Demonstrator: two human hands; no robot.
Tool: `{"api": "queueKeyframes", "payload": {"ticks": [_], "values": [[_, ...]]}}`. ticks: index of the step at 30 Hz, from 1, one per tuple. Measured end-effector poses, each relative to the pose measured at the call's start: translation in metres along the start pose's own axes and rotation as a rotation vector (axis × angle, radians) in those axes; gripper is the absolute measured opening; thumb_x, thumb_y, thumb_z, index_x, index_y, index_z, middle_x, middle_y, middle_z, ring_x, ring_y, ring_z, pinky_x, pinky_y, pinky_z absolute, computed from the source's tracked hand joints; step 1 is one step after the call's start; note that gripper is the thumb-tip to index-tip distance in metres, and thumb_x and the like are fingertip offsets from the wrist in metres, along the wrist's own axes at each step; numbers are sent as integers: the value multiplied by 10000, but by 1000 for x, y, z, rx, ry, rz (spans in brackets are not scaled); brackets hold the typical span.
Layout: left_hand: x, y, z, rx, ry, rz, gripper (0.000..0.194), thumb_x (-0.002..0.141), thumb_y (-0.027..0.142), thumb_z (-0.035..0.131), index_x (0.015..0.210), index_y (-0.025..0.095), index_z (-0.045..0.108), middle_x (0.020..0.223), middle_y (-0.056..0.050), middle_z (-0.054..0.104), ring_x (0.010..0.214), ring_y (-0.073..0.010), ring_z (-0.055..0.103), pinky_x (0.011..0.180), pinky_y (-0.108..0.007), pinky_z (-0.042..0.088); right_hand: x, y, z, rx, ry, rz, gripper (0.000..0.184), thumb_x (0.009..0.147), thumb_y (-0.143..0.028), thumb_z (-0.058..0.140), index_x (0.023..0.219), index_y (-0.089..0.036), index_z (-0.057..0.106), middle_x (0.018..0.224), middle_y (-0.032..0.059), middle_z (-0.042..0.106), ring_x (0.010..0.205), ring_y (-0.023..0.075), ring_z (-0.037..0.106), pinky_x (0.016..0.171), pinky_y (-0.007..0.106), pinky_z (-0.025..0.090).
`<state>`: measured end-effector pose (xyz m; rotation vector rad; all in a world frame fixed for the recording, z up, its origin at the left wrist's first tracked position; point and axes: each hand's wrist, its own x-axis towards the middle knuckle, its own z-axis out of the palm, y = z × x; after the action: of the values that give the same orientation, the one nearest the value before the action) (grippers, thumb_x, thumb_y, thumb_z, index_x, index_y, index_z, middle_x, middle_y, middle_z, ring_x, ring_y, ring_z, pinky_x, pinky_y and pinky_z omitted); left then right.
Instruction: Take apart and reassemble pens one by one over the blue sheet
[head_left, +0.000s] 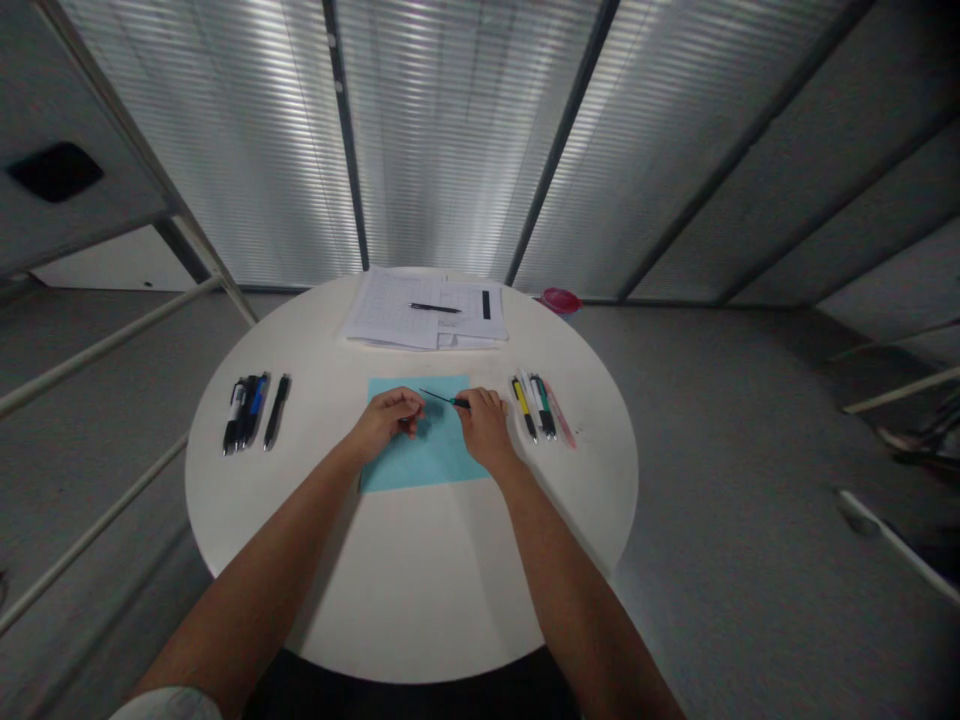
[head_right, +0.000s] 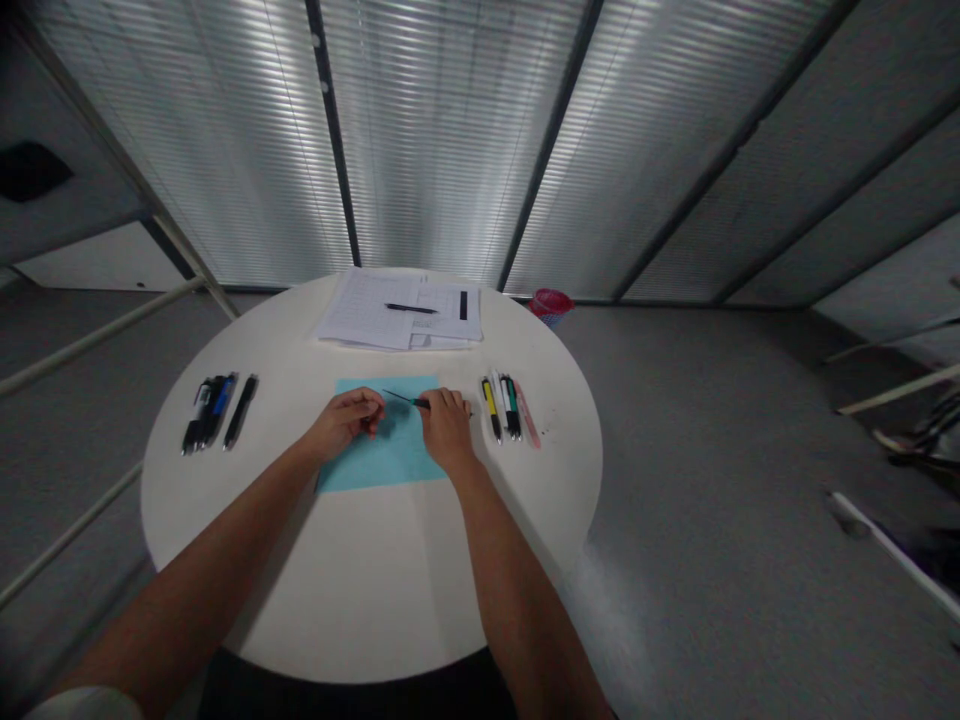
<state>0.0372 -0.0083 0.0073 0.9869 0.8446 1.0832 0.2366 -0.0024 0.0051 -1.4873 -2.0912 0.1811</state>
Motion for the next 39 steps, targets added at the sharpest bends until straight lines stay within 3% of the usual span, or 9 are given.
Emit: {"api": "queueKeyframes", "payload": {"ticks": [5,12,19,27,35,39], "values": [[0,1,6,165,65,16,480,742,414,696,1137,149,627,802,-59,646,529,-105,530,512,-283,443,-2,-7,1,156,-26,-104,135,911,-214,483,1017,-198,565,1004,63,644,973,225,508,848,363,353],[0,1,6,261,51,12,499,762,507,644,1050,103,695,827,-111,668,555,-112,529,525,-284,451,-3,-9,6,206,-85,-128,145,916,-212,475,1031,-204,564,1019,54,649,966,205,540,857,350,372],[0,2,7,311,-27,-12,425,733,436,698,1014,118,706,620,-40,627,518,-116,540,547,-280,460,-3,-9,6,221,-85,-140,170,930,-267,467,1055,-201,561,1019,44,655,977,187,557,864,320,385],[1,1,5,109,40,10,396,798,499,611,969,143,581,920,-118,706,591,-153,645,521,-280,505,-3,-13,-13,179,-54,-44,292,944,-407,431,1142,-234,557,1053,41,633,977,175,570,858,304,376],[2,-1,1,111,16,4,403,795,490,625,976,134,562,917,-116,703,578,-143,643,550,-294,525,-4,-17,-10,52,-123,-75,326,965,-455,358,1095,-296,611,988,19,614,952,155,578,827,283,397],[2,-2,-1,84,19,5,388,804,479,619,974,135,560,931,-118,700,582,-139,636,555,-297,528,-4,-16,-6,96,-137,-96,346,978,-419,334,1143,-302,615,1004,20,616,902,136,597,795,247,429]]}}
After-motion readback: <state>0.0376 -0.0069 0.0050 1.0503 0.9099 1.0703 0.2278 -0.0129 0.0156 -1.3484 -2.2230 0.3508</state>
